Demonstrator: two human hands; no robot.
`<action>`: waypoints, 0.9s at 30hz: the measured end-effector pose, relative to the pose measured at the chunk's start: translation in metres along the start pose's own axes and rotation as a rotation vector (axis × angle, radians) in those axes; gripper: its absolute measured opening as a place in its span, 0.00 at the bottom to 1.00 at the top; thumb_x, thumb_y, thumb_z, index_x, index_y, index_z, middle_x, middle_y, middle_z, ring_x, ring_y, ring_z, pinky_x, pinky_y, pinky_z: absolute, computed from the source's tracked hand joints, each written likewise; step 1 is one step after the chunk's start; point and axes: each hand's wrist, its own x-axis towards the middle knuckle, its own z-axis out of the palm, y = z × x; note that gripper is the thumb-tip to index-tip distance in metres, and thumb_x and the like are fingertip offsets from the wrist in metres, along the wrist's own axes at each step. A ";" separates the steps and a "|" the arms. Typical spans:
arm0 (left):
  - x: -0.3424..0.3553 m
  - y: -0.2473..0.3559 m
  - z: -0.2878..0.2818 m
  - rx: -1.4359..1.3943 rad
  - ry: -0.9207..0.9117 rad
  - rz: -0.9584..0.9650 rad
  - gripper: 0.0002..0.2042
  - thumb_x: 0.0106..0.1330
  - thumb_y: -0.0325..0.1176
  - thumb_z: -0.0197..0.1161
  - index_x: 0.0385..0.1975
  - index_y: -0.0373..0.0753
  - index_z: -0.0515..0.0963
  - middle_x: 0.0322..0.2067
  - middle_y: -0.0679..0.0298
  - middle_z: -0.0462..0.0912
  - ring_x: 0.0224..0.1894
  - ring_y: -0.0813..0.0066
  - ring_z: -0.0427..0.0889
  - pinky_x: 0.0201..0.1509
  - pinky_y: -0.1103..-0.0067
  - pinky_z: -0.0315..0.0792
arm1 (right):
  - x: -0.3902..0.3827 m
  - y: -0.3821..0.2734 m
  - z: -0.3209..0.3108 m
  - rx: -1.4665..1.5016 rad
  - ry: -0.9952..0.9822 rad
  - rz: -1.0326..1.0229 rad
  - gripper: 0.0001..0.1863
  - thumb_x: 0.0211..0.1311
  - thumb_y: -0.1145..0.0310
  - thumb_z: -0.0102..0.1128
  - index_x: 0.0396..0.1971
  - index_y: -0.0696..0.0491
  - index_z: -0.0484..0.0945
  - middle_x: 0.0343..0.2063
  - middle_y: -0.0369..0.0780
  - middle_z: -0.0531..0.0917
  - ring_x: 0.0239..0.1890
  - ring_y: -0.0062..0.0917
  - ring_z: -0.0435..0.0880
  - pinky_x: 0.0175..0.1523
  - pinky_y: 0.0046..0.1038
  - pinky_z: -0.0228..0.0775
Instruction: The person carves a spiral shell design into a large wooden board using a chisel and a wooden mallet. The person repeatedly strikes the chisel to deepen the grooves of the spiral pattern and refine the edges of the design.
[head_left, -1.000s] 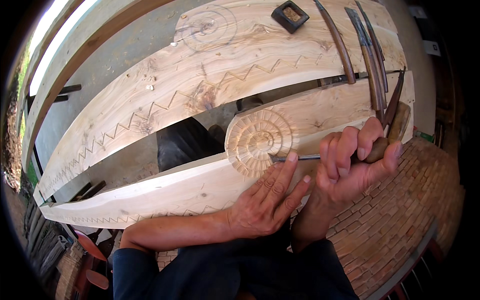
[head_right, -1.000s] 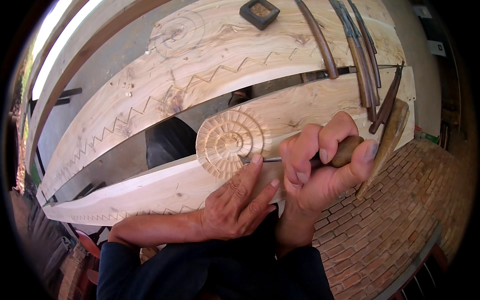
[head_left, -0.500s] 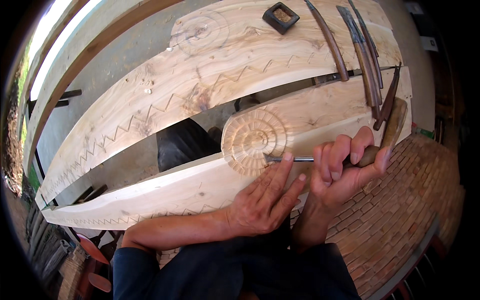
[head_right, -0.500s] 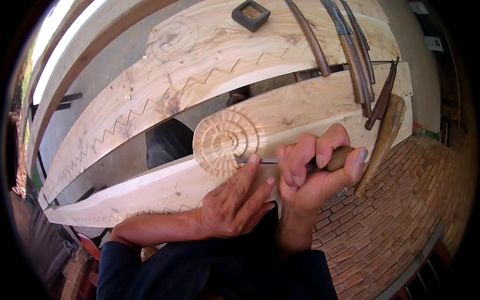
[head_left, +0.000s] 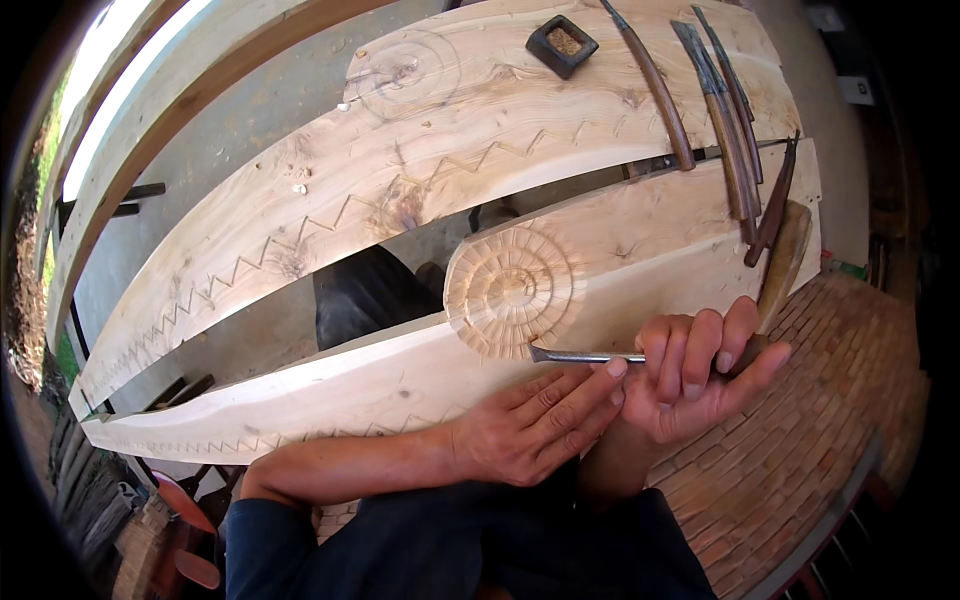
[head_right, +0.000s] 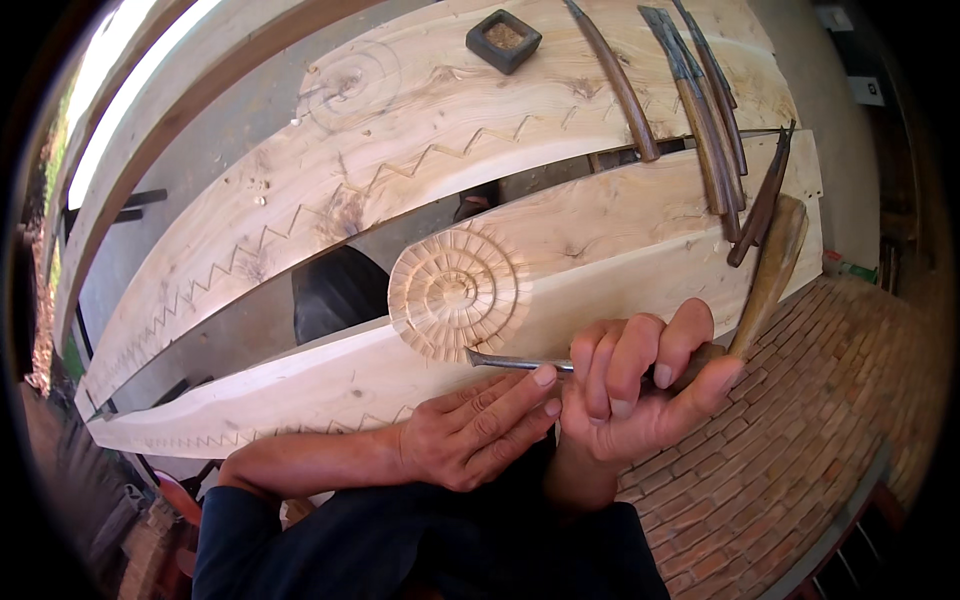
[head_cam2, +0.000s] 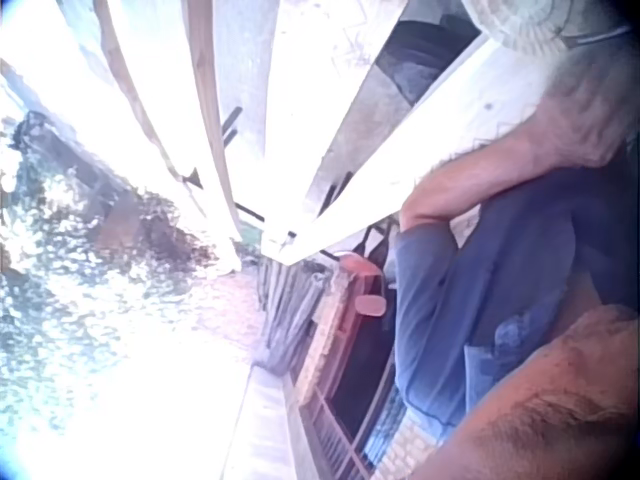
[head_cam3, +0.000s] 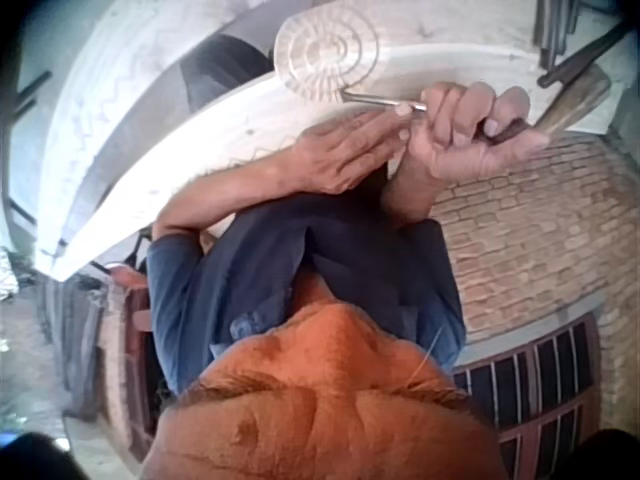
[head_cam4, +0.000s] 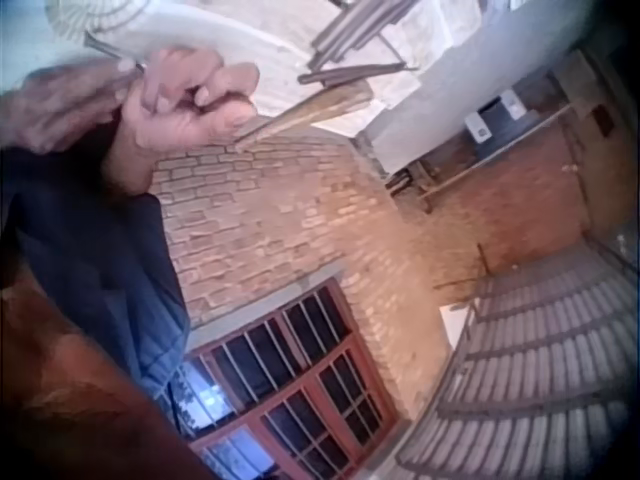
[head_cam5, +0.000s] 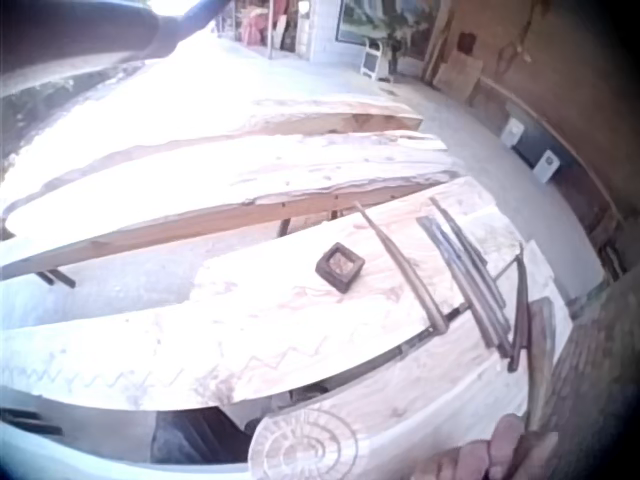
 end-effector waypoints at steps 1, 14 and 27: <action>0.000 0.000 0.001 -0.012 0.008 0.013 0.16 0.70 0.28 0.68 0.54 0.31 0.87 0.62 0.40 0.84 0.52 0.60 0.92 0.55 0.72 0.88 | 0.002 -0.005 0.000 -0.021 -0.027 -0.007 0.29 0.86 0.35 0.40 0.33 0.45 0.61 0.12 0.33 0.66 0.06 0.16 0.54 0.14 0.20 0.47; -0.010 0.001 -0.001 -0.060 -0.183 0.167 0.15 0.59 0.29 0.69 0.46 0.32 0.87 0.46 0.52 0.89 0.46 0.63 0.92 0.53 0.71 0.87 | 0.169 -0.002 0.078 -0.355 0.035 -0.421 0.25 0.81 0.49 0.56 0.24 0.48 0.64 0.16 0.38 0.68 0.12 0.21 0.60 0.19 0.24 0.53; -0.013 0.002 0.001 -0.084 -0.187 0.159 0.16 0.58 0.29 0.69 0.45 0.31 0.87 0.44 0.52 0.89 0.46 0.62 0.91 0.54 0.70 0.87 | 0.217 0.059 0.063 -0.590 -0.039 -0.363 0.27 0.78 0.50 0.60 0.20 0.52 0.70 0.19 0.42 0.77 0.11 0.20 0.64 0.17 0.21 0.52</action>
